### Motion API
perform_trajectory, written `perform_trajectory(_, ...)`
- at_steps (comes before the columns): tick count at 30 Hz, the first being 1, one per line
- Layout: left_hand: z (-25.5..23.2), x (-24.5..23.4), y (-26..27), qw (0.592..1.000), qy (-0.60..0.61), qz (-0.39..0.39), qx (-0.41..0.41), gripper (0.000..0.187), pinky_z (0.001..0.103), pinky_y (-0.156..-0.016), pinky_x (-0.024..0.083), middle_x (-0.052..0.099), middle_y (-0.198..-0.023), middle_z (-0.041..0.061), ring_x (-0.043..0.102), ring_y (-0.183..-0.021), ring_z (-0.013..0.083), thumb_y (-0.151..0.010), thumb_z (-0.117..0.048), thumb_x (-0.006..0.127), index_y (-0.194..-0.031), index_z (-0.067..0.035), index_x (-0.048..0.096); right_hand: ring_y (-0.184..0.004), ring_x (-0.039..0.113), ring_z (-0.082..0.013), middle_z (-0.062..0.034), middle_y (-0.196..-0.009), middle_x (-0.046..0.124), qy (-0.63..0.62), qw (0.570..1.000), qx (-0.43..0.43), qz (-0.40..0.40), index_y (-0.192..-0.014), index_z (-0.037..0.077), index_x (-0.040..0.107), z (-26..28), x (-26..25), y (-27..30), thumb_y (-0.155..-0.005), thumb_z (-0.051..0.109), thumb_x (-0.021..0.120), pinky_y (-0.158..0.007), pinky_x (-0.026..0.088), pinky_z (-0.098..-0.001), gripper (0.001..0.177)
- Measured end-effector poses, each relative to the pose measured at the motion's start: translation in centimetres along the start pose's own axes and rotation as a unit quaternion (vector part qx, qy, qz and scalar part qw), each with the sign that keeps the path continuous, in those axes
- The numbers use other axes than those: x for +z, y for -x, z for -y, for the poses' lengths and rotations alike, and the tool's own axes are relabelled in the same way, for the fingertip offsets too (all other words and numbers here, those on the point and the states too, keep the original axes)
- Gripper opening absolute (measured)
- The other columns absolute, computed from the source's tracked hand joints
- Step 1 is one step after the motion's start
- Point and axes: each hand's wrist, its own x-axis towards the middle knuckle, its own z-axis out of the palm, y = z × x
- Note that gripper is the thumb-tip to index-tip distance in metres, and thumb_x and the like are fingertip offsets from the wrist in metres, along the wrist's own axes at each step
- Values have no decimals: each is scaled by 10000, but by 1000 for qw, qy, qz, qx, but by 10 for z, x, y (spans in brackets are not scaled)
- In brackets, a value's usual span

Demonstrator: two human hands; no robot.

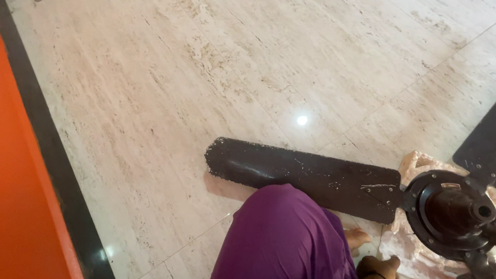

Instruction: The person sits on the floor and uses a screwdriver to loosen and remove screws from the blades of a ceiling fan. They repeatedly adjust the fan and remove screws from each blade attachment point.

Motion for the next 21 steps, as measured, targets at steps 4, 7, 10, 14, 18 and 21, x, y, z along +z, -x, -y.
perform_trajectory(4,5,3,-13,999,21,35,8,512,278,-549,555,746,-774,102,719,-636,206,-972,-493,669,-921,14,706,-661,678,-249,-181,-934,786,-130,972,140,139,-1344,38,722,47,-38,21,-985,252,715,-637,584,-408,418)
perform_trajectory(7,5,3,-14,999,45,11,1,484,293,-604,598,761,-851,95,760,-711,215,-962,-473,708,-905,7,679,-629,617,-231,-234,-900,767,-110,972,142,150,-1385,48,622,66,-53,27,-974,248,757,-570,540,-414,476)
perform_trajectory(10,4,1,-14,999,17,34,-23,494,298,-604,579,752,-850,138,745,-713,234,-946,-481,705,-872,7,676,-831,717,-346,-289,-1040,798,-117,967,174,143,-1623,117,448,59,-45,19,-954,235,780,-616,589,-514,756)
perform_trajectory(14,-1,1,-17,999,-2,22,-36,515,306,-597,574,747,-834,157,737,-702,239,-925,-500,683,-866,11,688,-1078,703,-411,-262,-1214,738,-147,965,153,152,-1691,202,327,21,-18,-7,-929,128,760,-695,620,-595,879)
perform_trajectory(18,-4,-2,-17,997,20,34,-66,501,318,-587,573,731,-808,164,723,-667,240,-914,-495,683,-819,-3,675,-1037,699,-385,-256,-1241,735,-141,954,178,194,-1685,267,284,-28,22,-45,-945,106,732,-678,596,-547,880)
perform_trajectory(21,-3,-4,-1,999,17,2,-45,497,318,-557,560,727,-777,166,709,-613,235,-910,-484,687,-780,-4,666,-1005,697,-365,-252,-1261,733,-129,944,193,234,-1681,315,252,-64,51,-71,-958,90,711,-666,578,-511,886)
